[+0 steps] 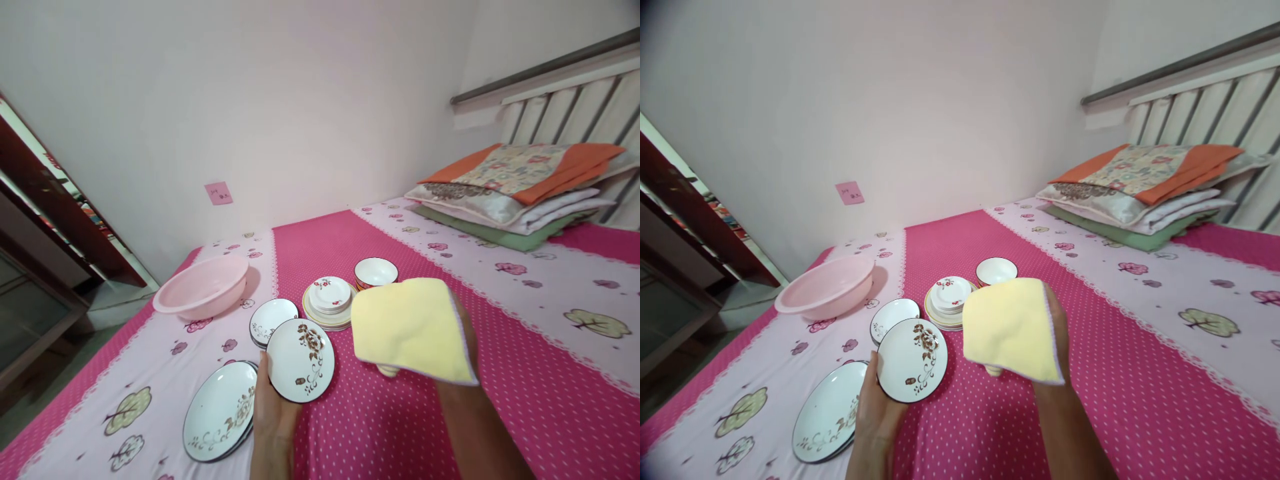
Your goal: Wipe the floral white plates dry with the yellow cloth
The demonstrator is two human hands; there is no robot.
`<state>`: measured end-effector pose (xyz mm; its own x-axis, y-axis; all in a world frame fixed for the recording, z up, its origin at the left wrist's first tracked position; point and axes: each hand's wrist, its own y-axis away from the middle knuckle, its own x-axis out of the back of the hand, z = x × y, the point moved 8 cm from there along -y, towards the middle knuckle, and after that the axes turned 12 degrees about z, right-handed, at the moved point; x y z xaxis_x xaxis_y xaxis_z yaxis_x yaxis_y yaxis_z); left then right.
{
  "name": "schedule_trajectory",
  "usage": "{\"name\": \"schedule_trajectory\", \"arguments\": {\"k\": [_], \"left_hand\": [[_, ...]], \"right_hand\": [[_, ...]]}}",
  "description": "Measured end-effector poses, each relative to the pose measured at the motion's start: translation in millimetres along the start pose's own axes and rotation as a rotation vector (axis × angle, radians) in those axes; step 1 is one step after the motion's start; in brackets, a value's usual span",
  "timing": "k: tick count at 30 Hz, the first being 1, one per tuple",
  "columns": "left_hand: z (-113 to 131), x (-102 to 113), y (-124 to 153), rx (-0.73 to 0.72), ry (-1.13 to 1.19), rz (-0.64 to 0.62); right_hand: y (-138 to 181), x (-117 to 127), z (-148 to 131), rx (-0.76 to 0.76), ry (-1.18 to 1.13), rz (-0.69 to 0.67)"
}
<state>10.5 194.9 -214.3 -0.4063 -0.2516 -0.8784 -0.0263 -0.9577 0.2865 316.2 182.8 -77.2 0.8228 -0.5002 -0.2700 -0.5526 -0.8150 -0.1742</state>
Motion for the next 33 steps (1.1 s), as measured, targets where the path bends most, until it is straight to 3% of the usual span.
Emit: {"name": "schedule_trajectory", "arguments": {"k": [2, 3, 6, 7, 8, 12, 15, 24, 28, 33], "left_hand": [[-4.9, -4.6, 0.4, 0.026, 0.019, -0.087], [-7.2, -7.7, 1.4, 0.026, 0.021, -0.115], [-15.7, -20.5, 7.4, 0.033, -0.01, -0.178], [-18.9, -26.2, 10.2, 0.045, -0.024, -0.211], [-22.1, -32.7, 13.4, 0.062, -0.033, -0.257], [-29.2, -55.9, 26.1, 0.118, 0.0, -0.476], [-28.3, -57.9, 28.1, 0.081, 0.031, -0.507], [-23.3, -11.3, 12.2, -0.072, 0.008, -0.066], [-20.9, -14.4, 15.3, -0.101, -0.033, 0.01], [-21.8, -26.2, 22.7, -0.124, -0.041, 0.111]], "right_hand": [[19.0, -14.4, -6.9, 0.027, -0.085, -0.028], [29.3, -26.5, -10.9, 0.043, -0.085, -0.104], [71.6, -79.5, -10.7, 0.077, 0.125, -0.683], [82.3, -88.7, -5.5, 0.08, 0.203, -0.825], [85.9, -92.4, 0.6, 0.085, 0.271, -0.882], [63.0, -85.0, 21.7, 0.173, 0.487, -0.654], [62.9, -88.8, 31.5, 0.203, 0.537, -0.615], [110.4, -128.3, 41.6, 0.429, 0.654, -0.606], [121.8, -137.5, 41.3, 0.539, 0.645, -0.651], [123.6, -137.5, 33.2, 0.711, 0.63, -0.503]]}}
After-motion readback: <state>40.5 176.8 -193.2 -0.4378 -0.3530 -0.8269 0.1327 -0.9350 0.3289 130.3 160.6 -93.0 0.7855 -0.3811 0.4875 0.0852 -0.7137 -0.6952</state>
